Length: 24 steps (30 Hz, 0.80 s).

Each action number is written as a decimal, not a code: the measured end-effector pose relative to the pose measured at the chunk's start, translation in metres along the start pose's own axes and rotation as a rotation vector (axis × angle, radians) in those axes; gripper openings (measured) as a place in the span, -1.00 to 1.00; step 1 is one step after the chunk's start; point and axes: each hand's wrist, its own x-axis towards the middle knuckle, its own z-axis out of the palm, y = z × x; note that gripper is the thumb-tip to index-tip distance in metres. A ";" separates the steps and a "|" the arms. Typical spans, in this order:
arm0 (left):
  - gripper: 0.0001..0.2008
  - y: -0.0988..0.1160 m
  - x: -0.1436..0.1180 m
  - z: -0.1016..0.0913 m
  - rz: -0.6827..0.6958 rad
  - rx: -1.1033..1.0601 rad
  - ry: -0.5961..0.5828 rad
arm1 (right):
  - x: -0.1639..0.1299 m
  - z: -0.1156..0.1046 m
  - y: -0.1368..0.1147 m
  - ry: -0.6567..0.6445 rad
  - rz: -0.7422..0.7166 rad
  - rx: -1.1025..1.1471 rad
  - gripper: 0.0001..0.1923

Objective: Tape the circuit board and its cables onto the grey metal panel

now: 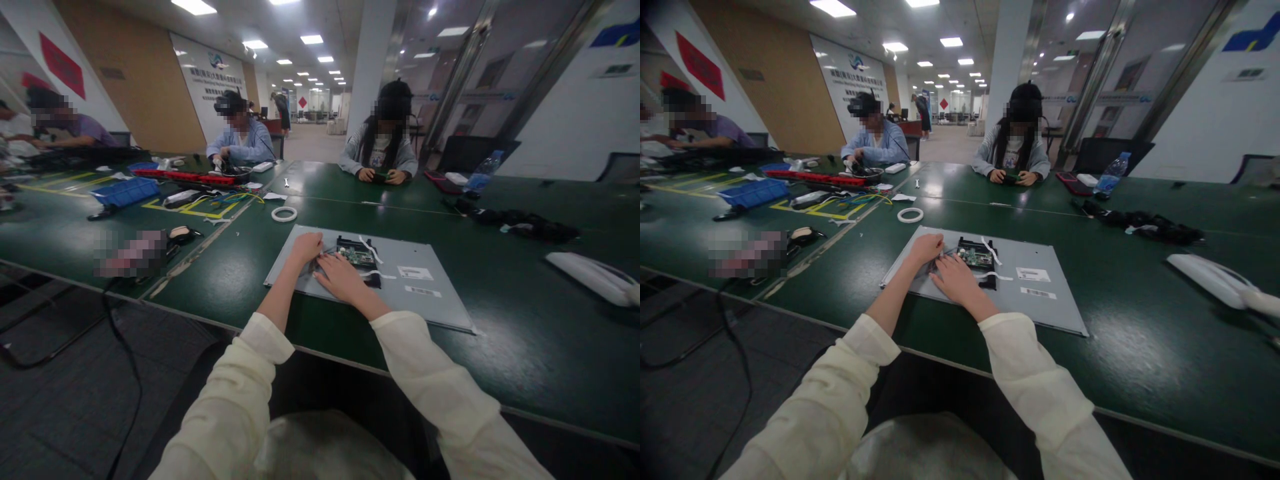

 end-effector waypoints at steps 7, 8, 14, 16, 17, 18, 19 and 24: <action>-0.73 0.003 -0.001 -0.002 -0.010 0.010 -0.007 | -0.001 -0.002 -0.001 -0.015 -0.006 -0.011 -0.56; -0.73 0.003 -0.002 -0.003 -0.012 0.010 -0.006 | -0.001 -0.003 -0.001 -0.019 -0.012 -0.016 -0.55; -0.72 0.002 -0.002 -0.001 -0.009 0.011 -0.003 | -0.002 -0.012 -0.009 -0.037 -0.036 -0.051 -0.60; -0.72 0.001 -0.001 0.000 -0.004 0.011 -0.001 | -0.004 -0.016 -0.013 -0.050 -0.040 -0.064 -0.63; -0.71 0.001 -0.001 0.001 -0.002 0.010 0.000 | -0.004 -0.017 -0.016 -0.056 -0.040 -0.071 -0.64; -0.71 0.001 -0.001 0.001 -0.001 0.010 0.000 | -0.005 -0.019 -0.019 -0.062 -0.040 -0.078 -0.65; -0.71 0.001 0.000 0.002 0.000 0.009 -0.001 | -0.006 -0.021 -0.022 -0.066 -0.039 -0.085 -0.65; -0.71 0.000 0.001 0.004 0.012 0.006 0.001 | -0.010 -0.026 -0.032 -0.091 -0.027 -0.110 -0.67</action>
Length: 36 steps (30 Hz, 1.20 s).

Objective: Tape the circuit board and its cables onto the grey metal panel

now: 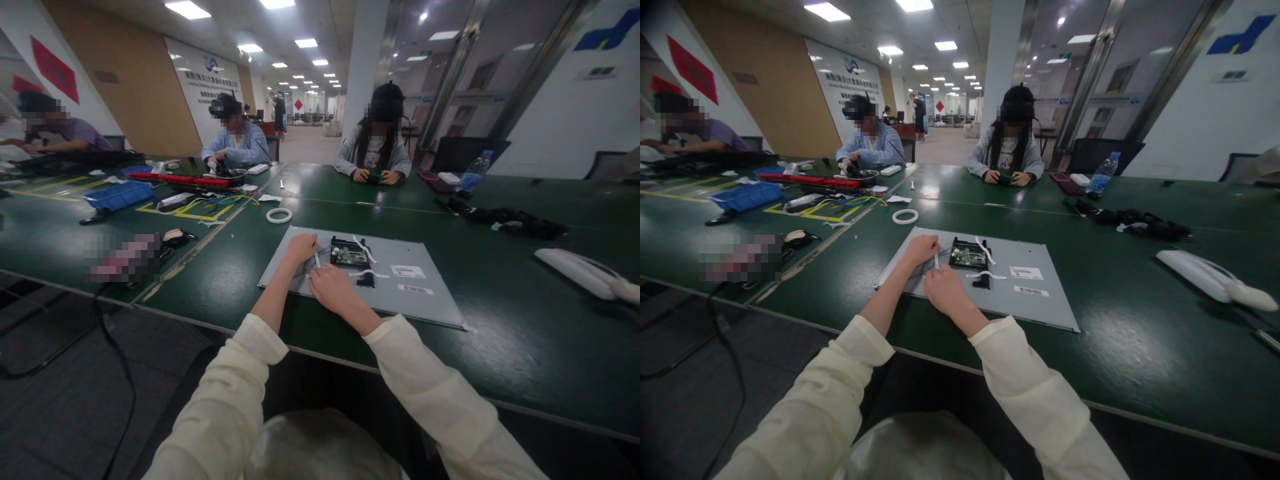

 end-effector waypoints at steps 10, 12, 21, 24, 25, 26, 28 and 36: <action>-0.72 0.000 0.000 0.001 0.003 0.015 -0.009 | 0.002 -0.006 0.001 -0.038 0.019 0.005 -0.66; -0.73 0.000 -0.001 0.000 0.004 0.017 -0.011 | 0.001 -0.007 0.002 -0.038 0.028 0.013 -0.66; -0.75 0.000 -0.003 -0.003 0.009 0.007 -0.016 | 0.001 -0.007 0.012 -0.041 0.101 0.075 -0.69; -0.75 0.001 -0.002 -0.002 0.005 0.001 -0.019 | 0.001 -0.005 0.016 -0.034 0.113 0.107 -0.69; -0.75 0.001 -0.002 -0.002 0.003 -0.001 -0.020 | 0.001 -0.004 0.017 -0.029 0.115 0.117 -0.70; -0.75 0.000 -0.002 -0.001 0.001 -0.003 -0.020 | 0.001 -0.003 0.018 -0.025 0.114 0.128 -0.69; -0.75 0.000 -0.002 0.000 -0.004 -0.009 -0.020 | 0.001 -0.002 0.020 -0.017 0.108 0.150 -0.69; -0.75 -0.002 0.000 0.003 -0.028 -0.048 -0.009 | -0.003 -0.007 0.018 0.044 -0.086 0.247 -0.51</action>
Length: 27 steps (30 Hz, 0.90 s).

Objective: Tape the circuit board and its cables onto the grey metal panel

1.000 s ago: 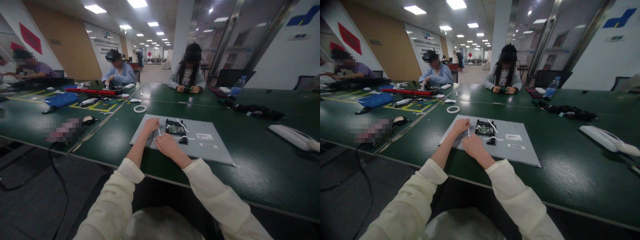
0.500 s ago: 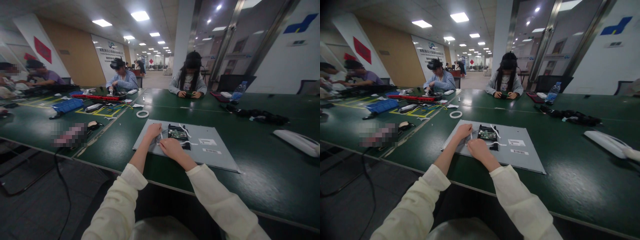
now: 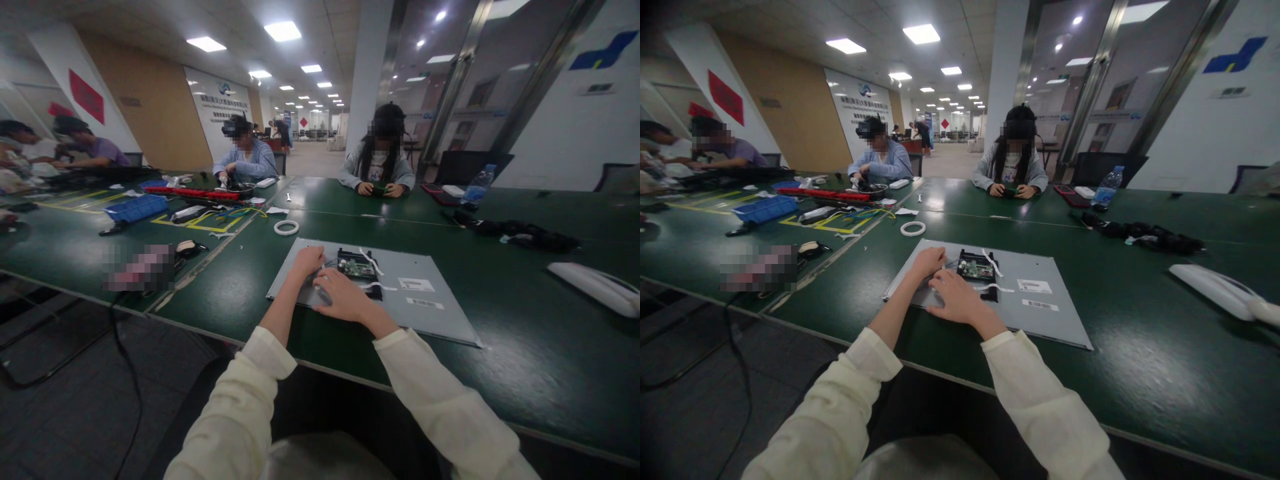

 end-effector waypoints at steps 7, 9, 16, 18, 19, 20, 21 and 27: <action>-0.78 -0.003 0.001 -0.001 -0.043 -0.046 0.037 | -0.001 0.016 0.003 -0.008 -0.051 0.071 -0.35; -0.78 -0.004 0.001 -0.003 -0.074 -0.054 0.066 | -0.001 0.020 0.006 -0.022 -0.028 0.075 -0.37; -0.68 -0.009 -0.008 -0.021 -0.216 -0.047 0.211 | 0.008 0.029 0.027 -0.014 0.107 0.034 -0.41; -0.69 -0.007 -0.010 -0.024 -0.213 -0.045 0.220 | 0.011 0.032 0.040 -0.010 0.167 0.010 -0.42; -0.70 -0.005 -0.010 -0.025 -0.205 -0.044 0.217 | 0.013 0.034 0.046 -0.007 0.200 -0.003 -0.42; -0.71 -0.003 -0.011 -0.025 -0.196 -0.043 0.210 | 0.014 0.035 0.054 -0.004 0.235 -0.017 -0.42; -0.73 -0.001 -0.011 -0.024 -0.186 -0.043 0.202 | 0.015 0.036 0.061 -0.001 0.271 -0.030 -0.43; -0.77 0.006 -0.012 -0.020 -0.107 -0.044 0.146 | 0.012 0.036 0.104 0.006 0.475 -0.097 -0.44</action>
